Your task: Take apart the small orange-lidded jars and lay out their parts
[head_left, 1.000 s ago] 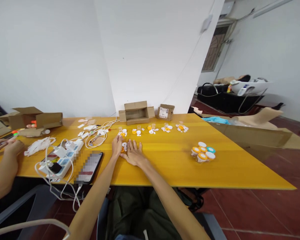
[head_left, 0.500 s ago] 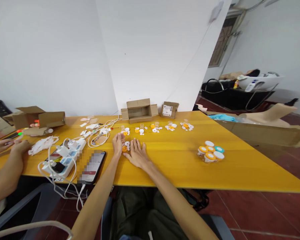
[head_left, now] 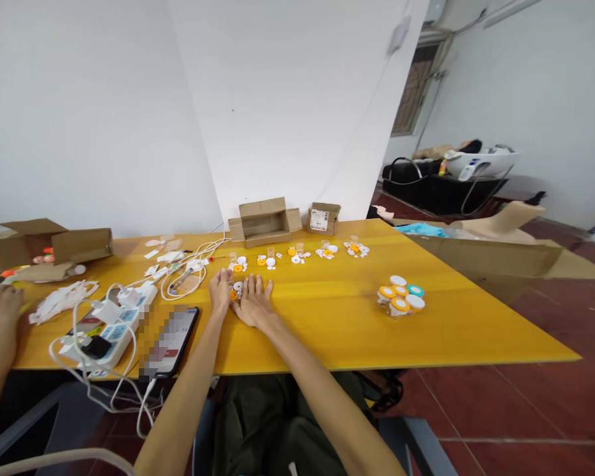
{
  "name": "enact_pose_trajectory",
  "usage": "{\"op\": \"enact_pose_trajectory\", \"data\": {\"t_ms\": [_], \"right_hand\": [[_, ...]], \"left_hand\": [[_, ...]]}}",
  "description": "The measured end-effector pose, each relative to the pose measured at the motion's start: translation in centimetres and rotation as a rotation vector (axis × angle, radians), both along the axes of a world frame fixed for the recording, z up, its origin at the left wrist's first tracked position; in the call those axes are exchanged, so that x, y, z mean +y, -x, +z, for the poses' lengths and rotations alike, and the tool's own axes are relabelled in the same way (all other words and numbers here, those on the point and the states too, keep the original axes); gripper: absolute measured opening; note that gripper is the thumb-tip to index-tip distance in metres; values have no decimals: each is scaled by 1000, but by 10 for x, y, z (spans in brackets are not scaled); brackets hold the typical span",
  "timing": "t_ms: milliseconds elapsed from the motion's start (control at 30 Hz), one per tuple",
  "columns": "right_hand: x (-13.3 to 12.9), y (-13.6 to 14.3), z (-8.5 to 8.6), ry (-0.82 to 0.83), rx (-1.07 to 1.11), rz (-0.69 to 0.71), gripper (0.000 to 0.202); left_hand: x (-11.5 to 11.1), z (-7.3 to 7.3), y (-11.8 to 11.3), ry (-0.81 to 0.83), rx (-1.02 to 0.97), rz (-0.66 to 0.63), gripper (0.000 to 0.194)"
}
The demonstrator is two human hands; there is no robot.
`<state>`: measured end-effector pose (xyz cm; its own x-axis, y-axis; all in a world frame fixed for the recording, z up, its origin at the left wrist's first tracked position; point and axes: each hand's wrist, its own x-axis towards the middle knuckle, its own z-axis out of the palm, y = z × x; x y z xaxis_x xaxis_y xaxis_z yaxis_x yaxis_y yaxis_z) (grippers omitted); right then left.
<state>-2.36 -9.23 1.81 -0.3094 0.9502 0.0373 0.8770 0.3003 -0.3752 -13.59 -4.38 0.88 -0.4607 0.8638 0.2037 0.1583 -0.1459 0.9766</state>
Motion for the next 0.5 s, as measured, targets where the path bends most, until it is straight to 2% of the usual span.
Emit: {"op": "enact_pose_trajectory", "data": {"t_ms": [167, 300, 433, 500], "right_hand": [[-5, -7, -1, -64, 41, 36, 76], [-12, -15, -7, -114, 58, 58, 78], [-19, -29, -16, -153, 69, 89, 82], [-24, -41, -21, -173, 85, 113, 83]], "left_hand": [[-1, 0, 0, -31, 85, 39, 23], [-2, -1, 0, -74, 293, 74, 23], [-11, 1, -9, -192, 581, 141, 22], [-20, 2, -18, -262, 713, 108, 25]]}}
